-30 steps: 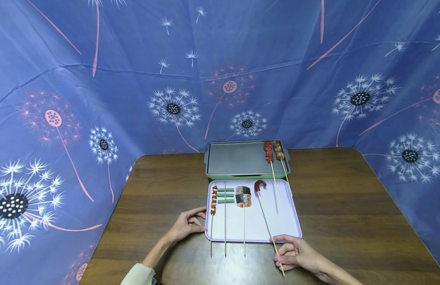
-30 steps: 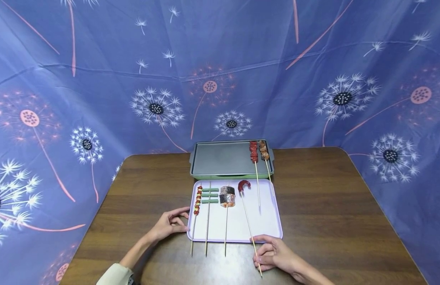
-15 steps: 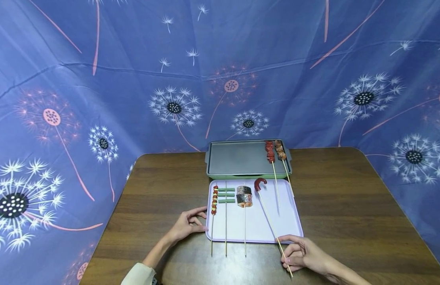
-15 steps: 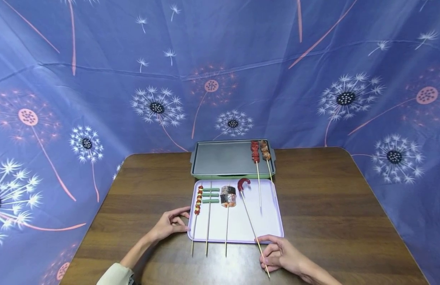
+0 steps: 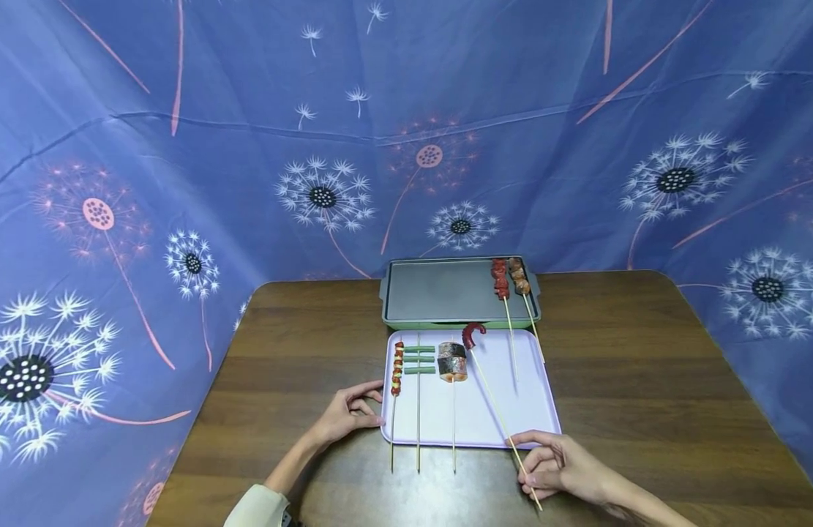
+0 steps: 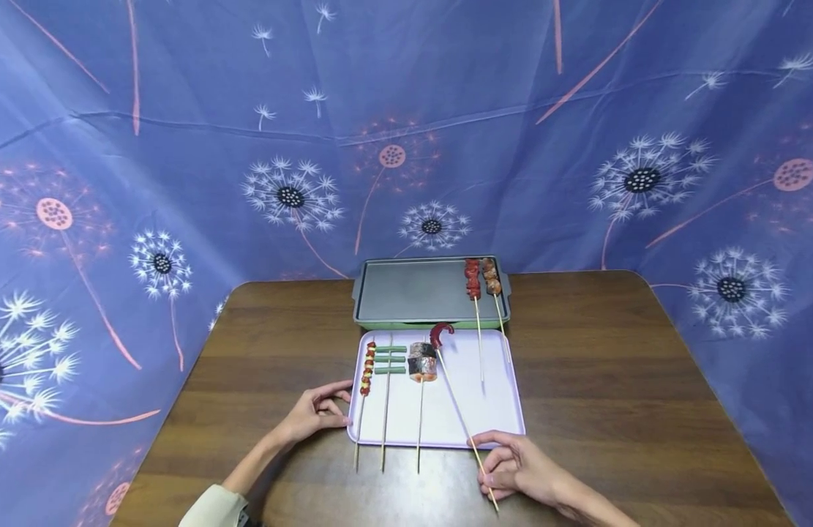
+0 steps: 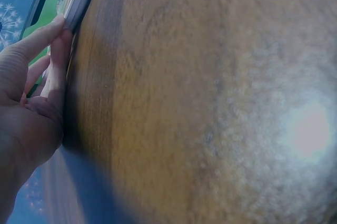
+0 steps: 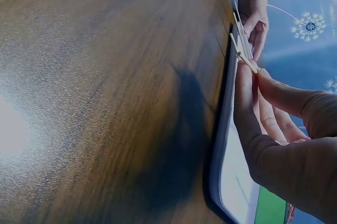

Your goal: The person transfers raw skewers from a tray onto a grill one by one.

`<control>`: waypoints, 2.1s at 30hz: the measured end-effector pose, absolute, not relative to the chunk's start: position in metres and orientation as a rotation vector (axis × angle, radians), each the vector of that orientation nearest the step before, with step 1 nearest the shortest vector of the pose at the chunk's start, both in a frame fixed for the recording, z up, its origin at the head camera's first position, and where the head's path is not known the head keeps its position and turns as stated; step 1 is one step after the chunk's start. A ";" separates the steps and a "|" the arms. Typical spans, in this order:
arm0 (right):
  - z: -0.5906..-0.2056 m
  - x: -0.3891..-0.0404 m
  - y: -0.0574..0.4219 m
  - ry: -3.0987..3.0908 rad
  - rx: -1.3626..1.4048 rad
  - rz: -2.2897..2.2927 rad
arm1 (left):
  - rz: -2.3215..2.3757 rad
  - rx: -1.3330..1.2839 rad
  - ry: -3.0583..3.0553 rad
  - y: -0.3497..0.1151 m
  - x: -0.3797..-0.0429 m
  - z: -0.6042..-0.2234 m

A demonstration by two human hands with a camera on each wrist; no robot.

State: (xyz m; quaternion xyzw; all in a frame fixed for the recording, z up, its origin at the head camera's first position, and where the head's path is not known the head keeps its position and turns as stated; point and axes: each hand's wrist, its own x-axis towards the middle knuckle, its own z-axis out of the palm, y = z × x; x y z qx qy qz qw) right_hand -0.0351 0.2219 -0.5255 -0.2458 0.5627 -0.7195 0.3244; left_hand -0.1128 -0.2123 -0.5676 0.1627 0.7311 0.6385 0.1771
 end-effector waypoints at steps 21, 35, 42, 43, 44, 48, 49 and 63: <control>-0.503 -0.047 0.215 1.630 -0.489 -1.857 | 1.774 0.409 2.084 -0.217 -0.106 -0.566; -0.472 -0.080 0.202 1.784 -0.346 -1.802 | 1.746 0.372 2.103 -0.211 -0.111 -0.566; -0.469 -0.101 0.196 1.839 -0.254 -1.781 | 1.746 0.392 2.094 -0.211 -0.112 -0.567; -0.468 -0.104 0.195 1.849 -0.253 -1.776 | 1.748 0.391 2.095 -0.211 -0.112 -0.567; -0.467 -0.107 0.194 1.858 -0.258 -1.772 | 1.748 0.390 2.097 -0.211 -0.111 -0.567; -0.464 -0.118 0.189 1.891 -0.256 -1.765 | 1.747 0.389 2.102 -0.211 -0.111 -0.567; -0.463 -0.121 0.187 1.894 -0.254 -1.766 | 1.745 0.384 2.102 -0.211 -0.111 -0.567; -0.464 -0.148 0.174 1.881 -0.176 -1.755 | 1.770 0.390 2.087 -0.210 -0.108 -0.564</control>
